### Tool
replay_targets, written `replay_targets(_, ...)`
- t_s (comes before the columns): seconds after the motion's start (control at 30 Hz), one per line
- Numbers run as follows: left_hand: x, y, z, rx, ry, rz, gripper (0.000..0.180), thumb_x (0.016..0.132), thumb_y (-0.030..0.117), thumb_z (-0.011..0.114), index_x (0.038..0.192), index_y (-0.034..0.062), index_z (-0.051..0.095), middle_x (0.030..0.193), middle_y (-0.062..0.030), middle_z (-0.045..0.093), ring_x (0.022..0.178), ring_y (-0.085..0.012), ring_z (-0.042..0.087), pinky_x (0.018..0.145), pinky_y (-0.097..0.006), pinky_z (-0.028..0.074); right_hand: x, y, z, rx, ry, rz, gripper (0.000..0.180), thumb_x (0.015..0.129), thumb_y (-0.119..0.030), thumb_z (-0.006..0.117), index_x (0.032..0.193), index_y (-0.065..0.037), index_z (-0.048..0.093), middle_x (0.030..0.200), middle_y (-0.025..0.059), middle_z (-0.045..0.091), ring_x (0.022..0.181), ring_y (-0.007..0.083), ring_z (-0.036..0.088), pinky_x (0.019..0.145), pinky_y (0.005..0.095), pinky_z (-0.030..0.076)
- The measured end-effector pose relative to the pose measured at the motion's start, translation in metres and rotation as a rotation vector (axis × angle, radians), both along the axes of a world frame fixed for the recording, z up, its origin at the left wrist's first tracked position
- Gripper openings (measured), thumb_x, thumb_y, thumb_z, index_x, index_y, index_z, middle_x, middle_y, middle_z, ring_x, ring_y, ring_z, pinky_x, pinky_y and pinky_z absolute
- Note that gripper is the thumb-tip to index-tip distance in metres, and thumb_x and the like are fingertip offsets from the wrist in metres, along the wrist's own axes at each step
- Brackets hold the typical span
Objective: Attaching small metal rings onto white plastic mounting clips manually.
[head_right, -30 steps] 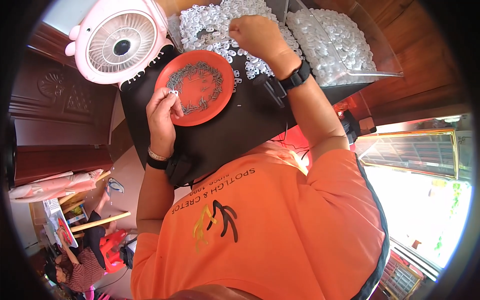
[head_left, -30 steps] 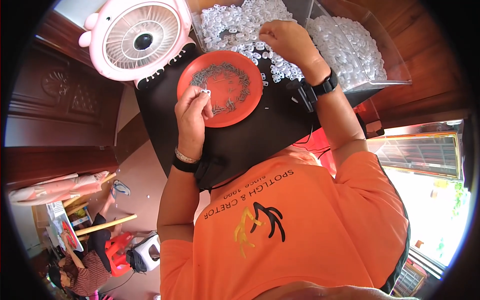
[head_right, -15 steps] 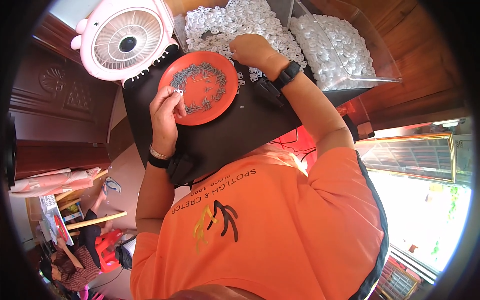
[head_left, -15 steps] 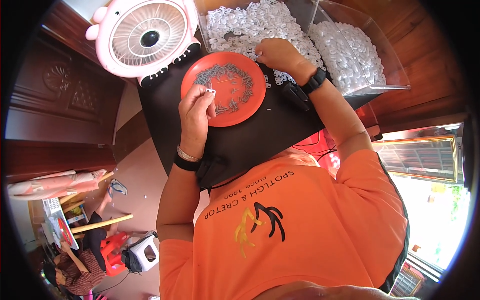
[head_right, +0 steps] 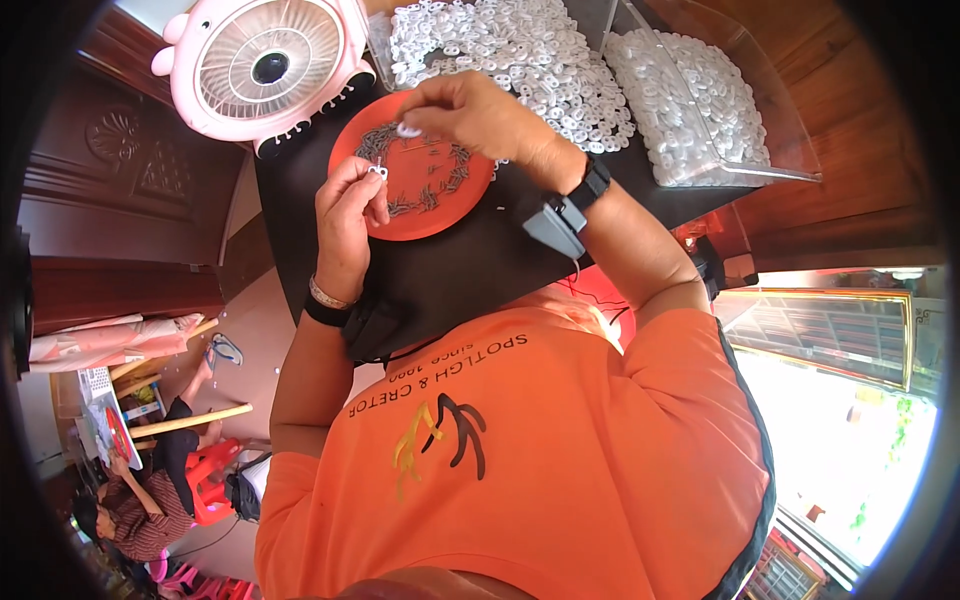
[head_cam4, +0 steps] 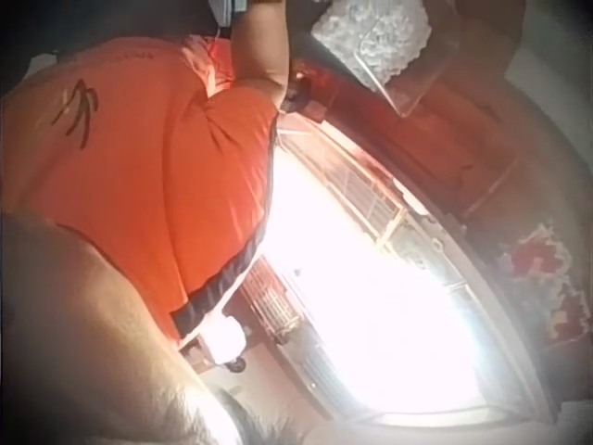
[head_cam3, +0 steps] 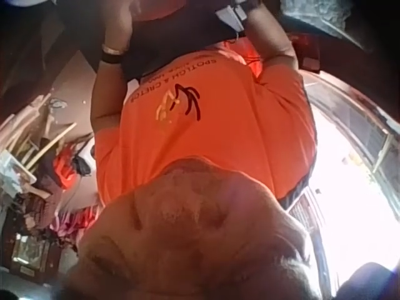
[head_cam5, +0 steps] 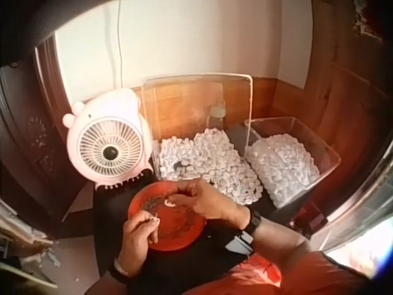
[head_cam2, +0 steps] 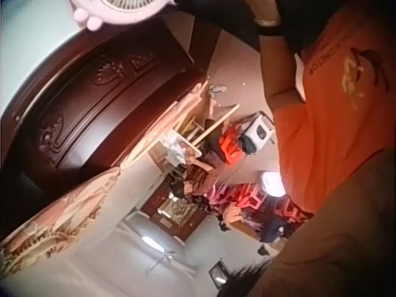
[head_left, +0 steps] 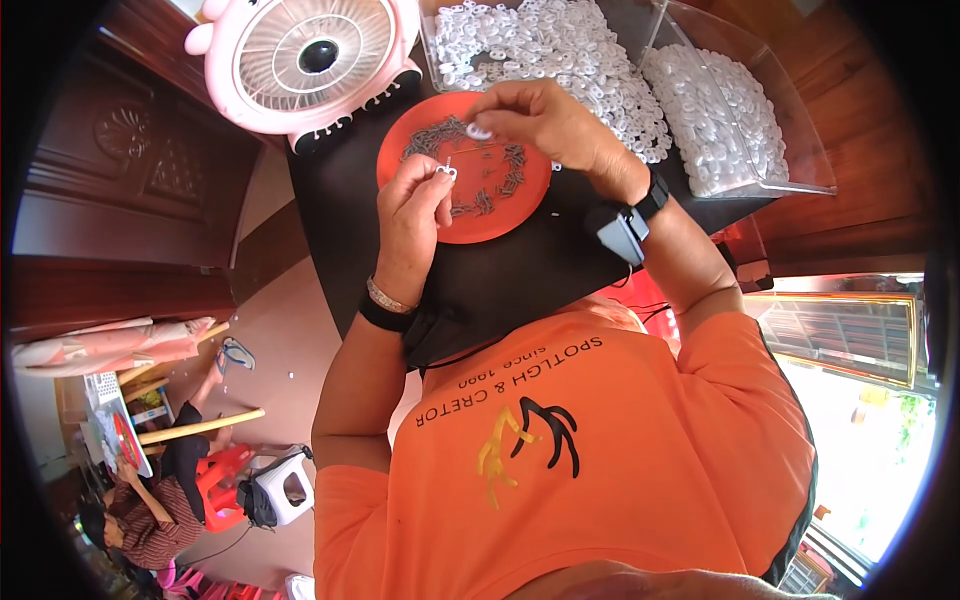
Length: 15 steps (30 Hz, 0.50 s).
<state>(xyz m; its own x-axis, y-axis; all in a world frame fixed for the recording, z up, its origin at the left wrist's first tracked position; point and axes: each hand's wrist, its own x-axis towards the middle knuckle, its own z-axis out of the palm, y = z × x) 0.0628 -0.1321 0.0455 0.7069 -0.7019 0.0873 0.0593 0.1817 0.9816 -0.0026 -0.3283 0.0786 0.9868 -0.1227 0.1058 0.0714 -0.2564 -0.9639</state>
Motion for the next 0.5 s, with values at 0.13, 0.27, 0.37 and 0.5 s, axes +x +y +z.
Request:
replay_targets(0.13, 0.000, -0.002, -0.001, 0.010, -0.004, -0.004, 0.014, 0.088, 0.010, 0.052, 0.075, 0.0033, 0.052, 0.060, 0.0009, 0.047, 0.050, -0.0057, 0.041, 0.048, -0.020, 0.033, 0.003, 0.019, -0.010, 0.087, -0.056, 0.013, 0.018, 0.088, -0.013, 0.062, 0.100, 0.000, 0.066, 0.086, 0.0013, 0.066, 0.079, 0.0059, 0.058, 0.071, 0.0204, 0.047)
replay_targets(0.27, 0.000, -0.001, -0.002, 0.005, -0.008, 0.002, 0.015, 0.087, 0.011, 0.053, 0.074, 0.0033, 0.052, 0.060, 0.0010, 0.047, 0.050, -0.0054, 0.041, 0.048, -0.020, 0.032, 0.001, 0.028, -0.007, 0.097, -0.044, -0.017, 0.018, 0.087, -0.014, 0.062, 0.098, 0.000, 0.067, 0.091, 0.0034, 0.067, 0.083, 0.0075, 0.060, 0.071, 0.0216, 0.048)
replay_targets(0.37, -0.001, -0.001, 0.000, 0.023, -0.016, -0.008, 0.015, 0.086, 0.012, 0.053, 0.074, 0.0035, 0.052, 0.059, 0.0010, 0.047, 0.050, -0.0052, 0.040, 0.048, -0.020, 0.032, 0.001, 0.027, -0.009, 0.132, -0.005, -0.018, 0.017, 0.087, -0.014, 0.063, 0.097, 0.000, 0.067, 0.091, 0.0038, 0.068, 0.084, 0.0079, 0.060, 0.073, 0.0220, 0.048)
replay_targets(0.5, 0.000, 0.000, -0.002, 0.076, -0.064, -0.023, 0.016, 0.086, 0.016, 0.049, 0.076, 0.0048, 0.052, 0.059, 0.0007, 0.048, 0.051, -0.0068, 0.043, 0.048, -0.020, 0.031, -0.001, 0.028, -0.007, 0.145, -0.007, -0.026, 0.017, 0.087, -0.014, 0.063, 0.097, 0.000, 0.067, 0.090, 0.0034, 0.067, 0.082, 0.0078, 0.060, 0.072, 0.0218, 0.048)
